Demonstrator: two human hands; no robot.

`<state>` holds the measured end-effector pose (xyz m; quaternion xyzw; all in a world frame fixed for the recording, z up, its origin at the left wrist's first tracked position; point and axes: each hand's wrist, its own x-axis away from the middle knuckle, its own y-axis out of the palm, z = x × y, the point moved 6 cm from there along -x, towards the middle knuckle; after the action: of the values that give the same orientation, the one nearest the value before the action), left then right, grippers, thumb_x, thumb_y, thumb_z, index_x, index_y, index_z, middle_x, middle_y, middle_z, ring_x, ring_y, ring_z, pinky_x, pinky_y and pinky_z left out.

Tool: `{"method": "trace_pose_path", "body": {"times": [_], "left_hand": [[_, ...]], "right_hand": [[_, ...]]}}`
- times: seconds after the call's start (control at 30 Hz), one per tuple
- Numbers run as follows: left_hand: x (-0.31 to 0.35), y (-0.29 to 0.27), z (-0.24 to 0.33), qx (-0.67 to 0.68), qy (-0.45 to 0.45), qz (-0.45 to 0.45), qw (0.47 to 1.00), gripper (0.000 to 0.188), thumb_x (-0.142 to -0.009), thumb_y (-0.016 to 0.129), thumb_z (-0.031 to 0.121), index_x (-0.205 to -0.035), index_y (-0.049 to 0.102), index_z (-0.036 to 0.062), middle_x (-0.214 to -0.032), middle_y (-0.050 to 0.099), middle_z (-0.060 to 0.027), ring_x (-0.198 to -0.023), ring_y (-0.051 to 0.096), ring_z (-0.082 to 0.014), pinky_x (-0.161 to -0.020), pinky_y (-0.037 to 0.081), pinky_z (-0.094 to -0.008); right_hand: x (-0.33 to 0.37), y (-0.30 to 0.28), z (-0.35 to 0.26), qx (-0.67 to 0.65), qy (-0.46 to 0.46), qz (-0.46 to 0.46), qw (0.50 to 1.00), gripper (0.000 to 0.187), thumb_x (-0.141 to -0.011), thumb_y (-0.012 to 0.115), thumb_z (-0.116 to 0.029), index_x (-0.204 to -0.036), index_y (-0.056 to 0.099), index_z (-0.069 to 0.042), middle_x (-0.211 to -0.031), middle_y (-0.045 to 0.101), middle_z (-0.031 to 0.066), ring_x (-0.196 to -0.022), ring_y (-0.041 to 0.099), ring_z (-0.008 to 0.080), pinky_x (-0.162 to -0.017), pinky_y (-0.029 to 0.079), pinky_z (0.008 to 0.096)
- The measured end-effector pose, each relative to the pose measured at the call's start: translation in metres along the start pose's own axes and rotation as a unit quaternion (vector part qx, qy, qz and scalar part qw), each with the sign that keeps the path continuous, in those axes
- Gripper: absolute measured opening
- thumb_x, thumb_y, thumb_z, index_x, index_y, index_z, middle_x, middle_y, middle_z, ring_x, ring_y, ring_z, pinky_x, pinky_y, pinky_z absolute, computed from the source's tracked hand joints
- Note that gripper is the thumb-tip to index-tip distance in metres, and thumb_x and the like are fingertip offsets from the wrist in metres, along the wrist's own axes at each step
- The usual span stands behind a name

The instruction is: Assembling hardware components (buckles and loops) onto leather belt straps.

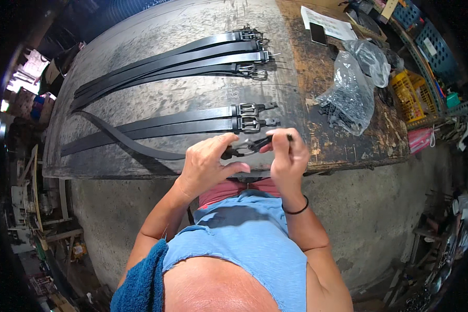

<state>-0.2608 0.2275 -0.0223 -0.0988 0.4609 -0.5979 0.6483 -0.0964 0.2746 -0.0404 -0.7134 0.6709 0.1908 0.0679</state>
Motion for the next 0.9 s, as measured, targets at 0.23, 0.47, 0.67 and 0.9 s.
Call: {"method": "trace_pose_path", "body": {"times": [0.23,0.47,0.67,0.9], "left_hand": [[-0.012,0.005,-0.027,-0.119,0.058,-0.003,0.991,0.054,-0.061,0.086,0.033,-0.101,0.062,0.0062,-0.077,0.061,-0.0074,-0.065,0.062,-0.0244,-0.057,0.049,-0.0341],[-0.029,0.014,-0.017,-0.078,0.071,0.012,0.994,0.049,-0.060,0.085,0.025,-0.099,0.064,0.0052,-0.078,0.063,-0.0080,-0.063,0.064,-0.0232,-0.055,0.052,-0.0332],[-0.031,0.018,-0.018,-0.068,0.053,0.021,0.996,0.050,-0.060,0.086,0.027,-0.099,0.064,0.0053,-0.078,0.063,-0.0084,-0.065,0.064,-0.0246,-0.057,0.052,-0.0333],[-0.042,0.022,-0.023,-0.014,0.086,0.035,0.996,0.066,-0.061,0.084,0.045,-0.107,0.060,0.0049,-0.090,0.065,-0.0098,-0.075,0.067,-0.0268,-0.063,0.053,-0.0357]], "right_hand": [[-0.005,-0.015,0.049,-0.148,0.179,0.107,0.967,0.026,-0.097,0.058,-0.027,-0.089,0.059,-0.003,-0.067,0.061,0.0047,-0.057,0.061,0.0118,-0.055,0.053,0.0256],[-0.011,-0.027,0.038,-0.086,0.088,0.121,0.985,0.025,-0.098,0.057,-0.025,-0.092,0.061,-0.001,-0.070,0.063,0.0053,-0.057,0.060,0.0104,-0.056,0.052,0.0250],[-0.014,-0.022,0.037,-0.078,0.092,0.086,0.989,0.025,-0.098,0.056,-0.025,-0.098,0.062,0.000,-0.072,0.063,0.0040,-0.063,0.062,0.0104,-0.057,0.053,0.0250],[0.006,-0.010,0.059,-0.130,0.225,0.005,0.966,0.030,-0.095,0.061,-0.032,-0.082,0.054,-0.005,-0.063,0.055,0.0036,-0.051,0.057,0.0128,-0.045,0.047,0.0262]]}}
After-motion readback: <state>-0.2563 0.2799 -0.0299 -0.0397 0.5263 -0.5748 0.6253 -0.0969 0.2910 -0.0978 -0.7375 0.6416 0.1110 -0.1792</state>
